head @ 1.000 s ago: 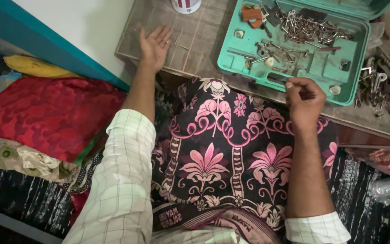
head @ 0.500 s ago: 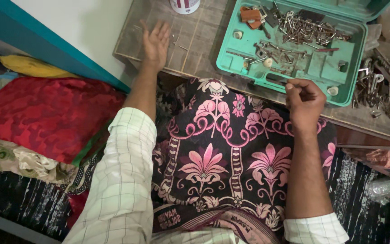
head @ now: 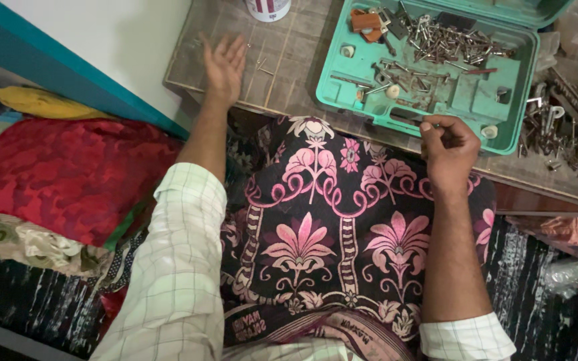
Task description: The person sits at a low table and sorts small metal hardware pieces from a green plastic case. They pick up individual items, examine them, and place them into separate piles on the table and back into the case.
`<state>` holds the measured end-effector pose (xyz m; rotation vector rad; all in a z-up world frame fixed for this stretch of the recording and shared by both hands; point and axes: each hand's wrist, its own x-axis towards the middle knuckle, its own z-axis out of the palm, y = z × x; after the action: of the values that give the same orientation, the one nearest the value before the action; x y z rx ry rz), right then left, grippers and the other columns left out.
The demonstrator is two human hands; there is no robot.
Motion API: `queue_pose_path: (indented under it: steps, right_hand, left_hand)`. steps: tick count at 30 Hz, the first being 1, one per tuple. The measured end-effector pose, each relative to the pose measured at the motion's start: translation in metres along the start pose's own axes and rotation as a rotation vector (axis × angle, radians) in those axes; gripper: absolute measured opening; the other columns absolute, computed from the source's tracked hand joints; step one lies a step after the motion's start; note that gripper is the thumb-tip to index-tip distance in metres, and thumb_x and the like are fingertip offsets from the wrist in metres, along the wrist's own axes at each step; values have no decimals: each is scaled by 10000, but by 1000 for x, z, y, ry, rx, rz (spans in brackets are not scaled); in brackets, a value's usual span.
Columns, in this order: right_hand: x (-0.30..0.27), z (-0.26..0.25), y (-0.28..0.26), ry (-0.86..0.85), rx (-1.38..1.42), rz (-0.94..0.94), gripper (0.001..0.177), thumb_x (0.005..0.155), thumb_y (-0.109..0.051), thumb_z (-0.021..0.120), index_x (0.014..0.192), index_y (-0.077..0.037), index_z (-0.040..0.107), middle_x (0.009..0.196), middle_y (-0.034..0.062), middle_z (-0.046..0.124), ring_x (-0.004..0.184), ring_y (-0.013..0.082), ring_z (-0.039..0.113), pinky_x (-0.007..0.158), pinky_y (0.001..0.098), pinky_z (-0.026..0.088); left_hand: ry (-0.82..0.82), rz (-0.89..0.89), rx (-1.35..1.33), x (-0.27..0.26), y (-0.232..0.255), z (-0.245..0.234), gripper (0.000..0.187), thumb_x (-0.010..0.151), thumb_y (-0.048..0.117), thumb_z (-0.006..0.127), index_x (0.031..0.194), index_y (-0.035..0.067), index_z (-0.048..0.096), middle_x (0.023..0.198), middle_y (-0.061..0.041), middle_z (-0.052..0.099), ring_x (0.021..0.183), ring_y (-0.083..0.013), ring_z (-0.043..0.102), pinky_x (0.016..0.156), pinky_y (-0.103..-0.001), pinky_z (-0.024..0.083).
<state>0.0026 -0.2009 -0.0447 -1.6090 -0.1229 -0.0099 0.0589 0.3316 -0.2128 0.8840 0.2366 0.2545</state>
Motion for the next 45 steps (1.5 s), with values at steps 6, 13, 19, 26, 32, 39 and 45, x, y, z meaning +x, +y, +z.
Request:
queue_pose_path:
  steps: [6,13,19,26,32,39,45]
  right_hand:
    - [4,-4,11,-107,-233,-98,66,959,-14,693,974,-27,756,843,-25,699,722,35,582,654,211,468]
    - [-7,16,9,-477,-485,150,205,810,-82,835,736,-46,647,679,37,665,628,97,590,585,285,496]
    - [-10,27,8,-538,-297,20,325,829,-61,822,749,-61,507,749,27,643,712,89,554,639,291,491]
    - [-8,39,4,-631,-377,-17,257,838,-143,799,1080,-86,732,829,56,709,717,150,654,671,317,545]
    - [-4,32,-4,-669,-405,57,338,856,-168,772,1187,-120,730,866,99,736,730,170,681,693,329,555]
    - [-4,33,4,-651,-287,32,338,860,-127,721,1195,-85,717,821,41,759,707,134,690,688,305,560]
    - [15,14,-8,-50,-120,43,189,1027,-174,676,1132,-31,742,856,34,706,737,116,631,667,267,531]
  left_hand:
    - [221,138,118,17,-13,3,589,983,518,481,1424,126,479,1299,-106,662,1160,-245,687,964,-396,583]
    - [-123,640,647,-3,-33,150,212,1032,146,786,929,34,638,844,23,552,781,-76,505,693,-276,431]
    - [-336,199,642,-39,-55,306,163,969,257,690,947,96,675,851,17,662,722,-99,642,650,-281,521]
    - [-544,757,1589,-13,-124,326,160,818,73,683,947,99,775,964,-180,721,923,-375,676,754,-531,526]
    - [-674,580,2114,18,-153,331,106,848,82,672,882,107,769,918,-169,727,877,-350,713,723,-523,535]
    - [-762,858,2020,-4,-120,337,89,870,131,692,898,76,757,994,-130,749,962,-308,704,733,-490,540]
    - [-407,20,746,-60,-105,365,235,962,308,744,1119,133,750,1037,-3,760,958,-156,703,853,-330,582]
